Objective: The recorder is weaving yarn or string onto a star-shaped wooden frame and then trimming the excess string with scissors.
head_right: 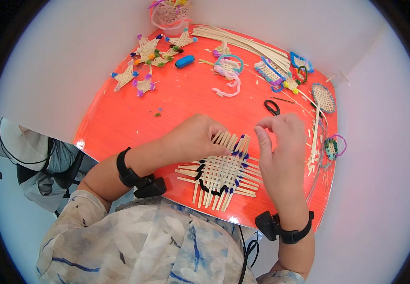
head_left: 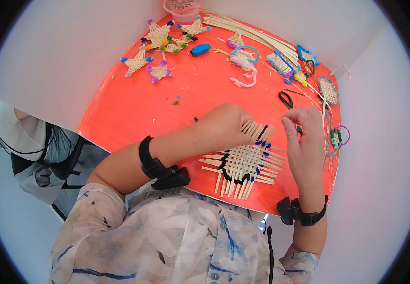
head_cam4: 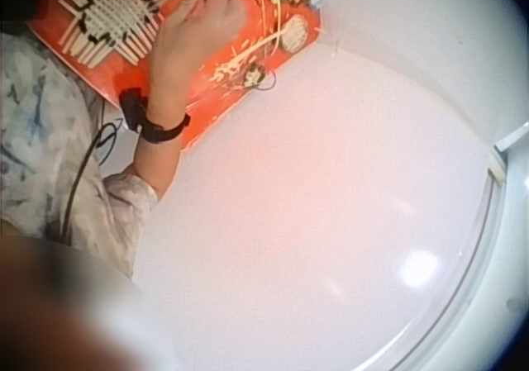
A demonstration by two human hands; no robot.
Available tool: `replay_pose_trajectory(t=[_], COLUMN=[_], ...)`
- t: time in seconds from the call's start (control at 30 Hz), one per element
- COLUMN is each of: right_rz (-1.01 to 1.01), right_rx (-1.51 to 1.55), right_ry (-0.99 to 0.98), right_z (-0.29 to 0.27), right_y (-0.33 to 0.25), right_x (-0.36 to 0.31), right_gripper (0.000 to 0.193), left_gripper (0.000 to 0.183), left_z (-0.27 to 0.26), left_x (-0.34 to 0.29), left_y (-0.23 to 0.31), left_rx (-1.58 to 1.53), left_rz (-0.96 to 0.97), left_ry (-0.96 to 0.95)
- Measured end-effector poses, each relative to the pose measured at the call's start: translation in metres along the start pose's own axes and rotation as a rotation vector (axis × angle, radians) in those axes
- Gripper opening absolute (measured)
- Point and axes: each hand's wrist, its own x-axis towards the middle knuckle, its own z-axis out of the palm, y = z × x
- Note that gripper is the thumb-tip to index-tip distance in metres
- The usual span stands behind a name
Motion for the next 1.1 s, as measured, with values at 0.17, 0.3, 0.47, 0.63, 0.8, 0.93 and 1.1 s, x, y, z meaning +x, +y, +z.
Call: replay_pose_trajectory(t=[0.17,0.3,0.47,0.63,0.8,0.93,1.1], right_rz=[0.05,0.057,0.135,0.272,0.337,0.36,0.374], right_rx=[-0.138,-0.015,0.127,0.185,0.238,0.097,0.201], right_ry=[-0.211,-0.367,-0.482,-0.531,-0.473,-0.452,-0.437], right_z=[0.003,0.002,0.002,0.004,0.007,0.007,0.013], right_y=[0.008,0.014,0.011,0.008,0.004,-0.005,0.004], right_x=[0.0,0.006,0.017,0.015,0.011,0.01,0.008], right_gripper=[0.014,0.019,0.02,0.02,0.022,0.025,0.024], left_gripper=[0.015,0.016,0.017,0.017,0.016,0.016,0.017], left_z=[0.003,0.005,0.005,0.01,0.008,0.01,0.011], left_x=[0.0,0.0,0.0,0.001,0.001,-0.001,0.0], left_y=[-0.002,-0.002,-0.006,-0.014,-0.011,-0.012,-0.012], left_rx=[0.107,0.082,0.141,0.087,0.1,0.081,0.106], left_rz=[0.074,0.111,0.136,0.132,0.143,0.132,0.147], left_ry=[0.018,0.039,0.066,0.073,0.072,0.074,0.089])
